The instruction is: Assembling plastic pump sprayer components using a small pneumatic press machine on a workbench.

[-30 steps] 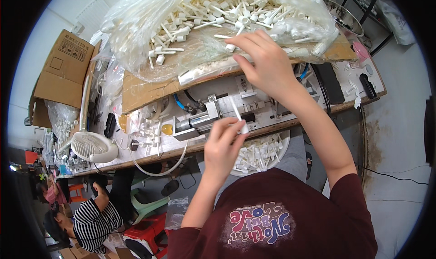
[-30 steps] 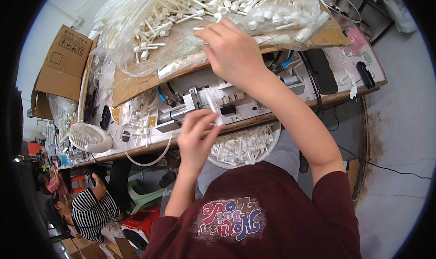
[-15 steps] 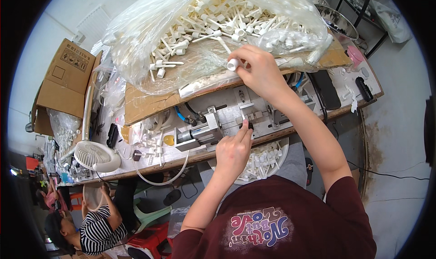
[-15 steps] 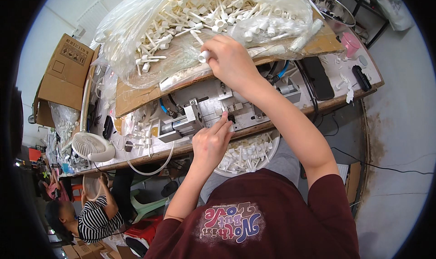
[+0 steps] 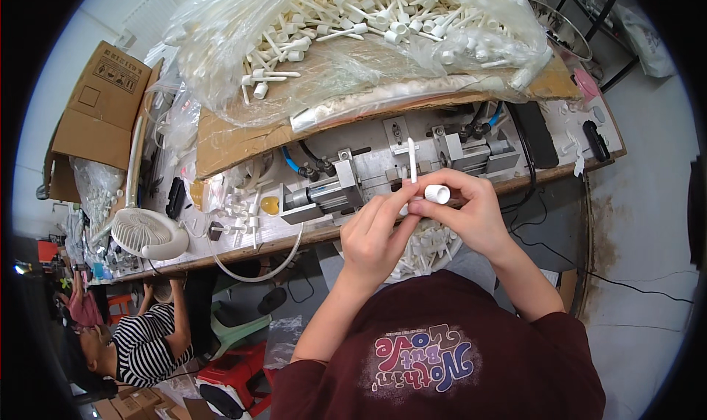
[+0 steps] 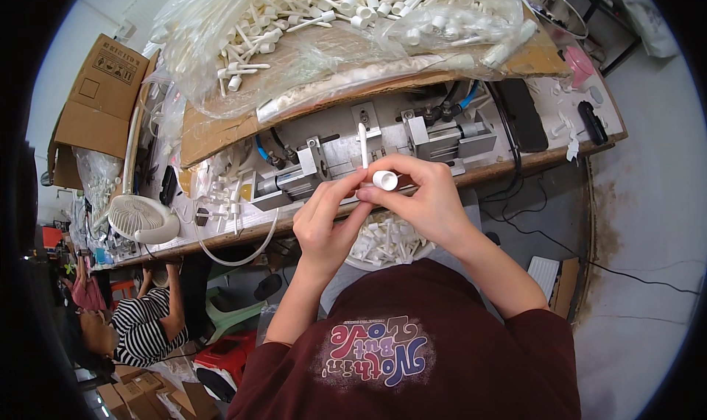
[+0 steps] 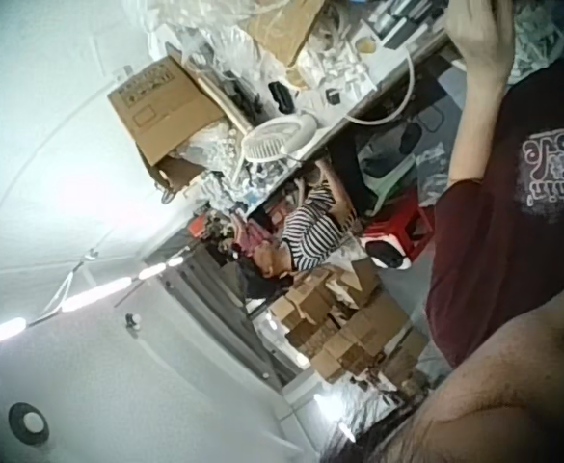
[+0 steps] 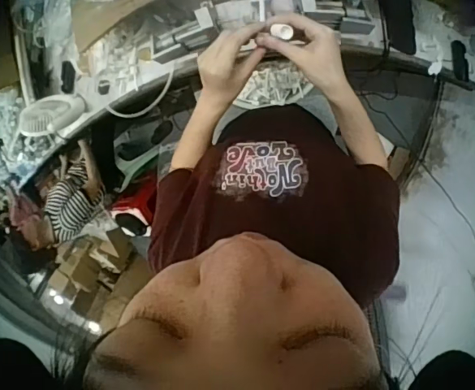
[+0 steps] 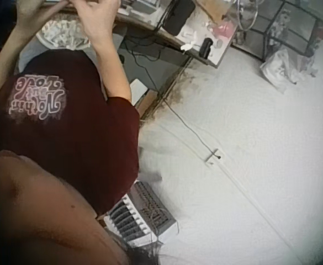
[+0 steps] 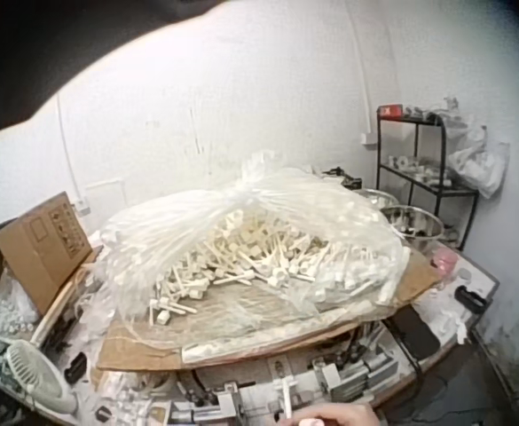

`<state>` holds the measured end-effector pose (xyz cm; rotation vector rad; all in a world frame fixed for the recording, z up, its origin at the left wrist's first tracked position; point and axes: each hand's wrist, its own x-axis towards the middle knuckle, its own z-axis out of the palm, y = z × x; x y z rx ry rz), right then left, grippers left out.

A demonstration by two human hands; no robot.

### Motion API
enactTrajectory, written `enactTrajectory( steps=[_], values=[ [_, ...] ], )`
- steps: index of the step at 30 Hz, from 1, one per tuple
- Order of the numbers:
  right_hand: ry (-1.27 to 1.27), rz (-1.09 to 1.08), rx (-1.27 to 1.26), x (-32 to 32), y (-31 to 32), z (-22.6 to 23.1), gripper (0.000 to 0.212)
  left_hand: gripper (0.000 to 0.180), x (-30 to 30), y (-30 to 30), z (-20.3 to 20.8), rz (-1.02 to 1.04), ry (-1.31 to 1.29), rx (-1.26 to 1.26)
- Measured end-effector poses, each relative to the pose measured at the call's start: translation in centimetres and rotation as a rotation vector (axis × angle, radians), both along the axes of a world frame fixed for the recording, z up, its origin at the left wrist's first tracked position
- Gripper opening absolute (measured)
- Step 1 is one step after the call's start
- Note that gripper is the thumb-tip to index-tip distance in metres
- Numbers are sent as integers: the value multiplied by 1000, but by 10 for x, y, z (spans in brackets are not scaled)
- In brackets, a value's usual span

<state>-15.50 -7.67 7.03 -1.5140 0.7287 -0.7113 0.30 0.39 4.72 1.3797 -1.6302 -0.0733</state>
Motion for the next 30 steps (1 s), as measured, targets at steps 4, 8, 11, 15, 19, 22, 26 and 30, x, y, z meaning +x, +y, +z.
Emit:
enactTrajectory(
  steps=[4, 8, 11, 15, 19, 22, 26, 30],
  values=[
    [-58, -135, -179, -13, -3, -15, 22, 34, -1, 6, -16, 41, 139, 136],
    [-142, -141, -286, -14, -2, -11, 30, 30, -4, 6, -42, 54, -132, 161],
    [-150, -139, -354, -16, 0, -11, 34, 32, -5, 2, -50, 80, -394, 121],
    [-69, -102, -402, -22, 2, -11, 31, 32, 2, -10, -40, 75, -435, 144],
    [-1, -86, -401, -25, 6, -11, 29, 30, 0, -10, -42, 85, -446, 138],
    [114, -99, -591, -24, 11, -16, 27, 30, 0, -8, -38, 91, -406, 165],
    [246, -48, -862, -29, 11, -29, 29, 28, 12, -14, -10, 49, -146, 221],
    [328, -11, -1008, -24, 13, -44, 32, 22, 40, -49, 33, 126, -9, -10]
  ],
)
